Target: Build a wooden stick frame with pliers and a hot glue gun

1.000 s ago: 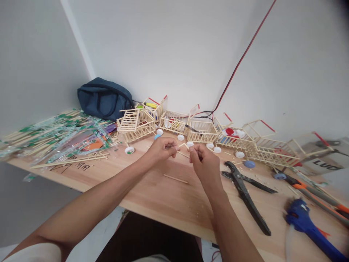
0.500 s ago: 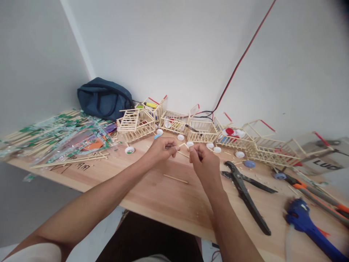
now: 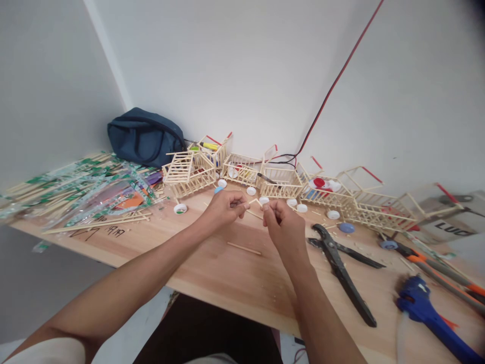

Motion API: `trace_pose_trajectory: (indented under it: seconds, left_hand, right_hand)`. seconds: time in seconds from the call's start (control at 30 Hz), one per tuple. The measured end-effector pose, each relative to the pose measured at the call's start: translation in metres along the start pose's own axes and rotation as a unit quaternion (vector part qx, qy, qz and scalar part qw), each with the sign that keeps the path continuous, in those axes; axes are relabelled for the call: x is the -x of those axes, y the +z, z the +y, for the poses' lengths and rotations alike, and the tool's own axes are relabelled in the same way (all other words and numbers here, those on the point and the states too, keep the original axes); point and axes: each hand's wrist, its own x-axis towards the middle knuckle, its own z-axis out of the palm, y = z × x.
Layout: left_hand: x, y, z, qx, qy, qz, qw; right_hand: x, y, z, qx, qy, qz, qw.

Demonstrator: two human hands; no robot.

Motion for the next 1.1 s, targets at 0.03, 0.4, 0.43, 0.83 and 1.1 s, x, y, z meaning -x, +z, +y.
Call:
trace_pose_trajectory:
  seconds: [0.03, 0.4, 0.43, 0.83, 1.1]
  left_hand:
    - [0.0001, 0.0001, 0.0001, -0.005, 0.0, 0.002, 1.0]
    - [0.0009, -0.0005, 0.0014, -0.038, 0.012, 0.01, 0.999]
    - [0.001, -0.0006, 0.0014, -0.038, 0.013, 0.011, 0.999]
    - [0.002, -0.0004, 0.0042, -0.051, 0.017, 0.017, 0.998]
    - [0.0025, 0.0, 0.0032, -0.052, 0.015, 0.018, 0.998]
  right_hand:
    - [-0.0001, 0.0001, 0.0, 0.0, -0.001, 0.001, 1.0]
    - [-0.0001, 0.0003, -0.0011, 0.0, 0.006, -0.003, 1.0]
    - [-0.0002, 0.0004, -0.0009, 0.0, 0.006, -0.003, 1.0]
    - [0.0001, 0.0004, -0.0012, -0.001, -0.001, -0.005, 1.0]
    - [-0.0004, 0.0013, -0.0002, -0.004, 0.001, -0.011, 1.0]
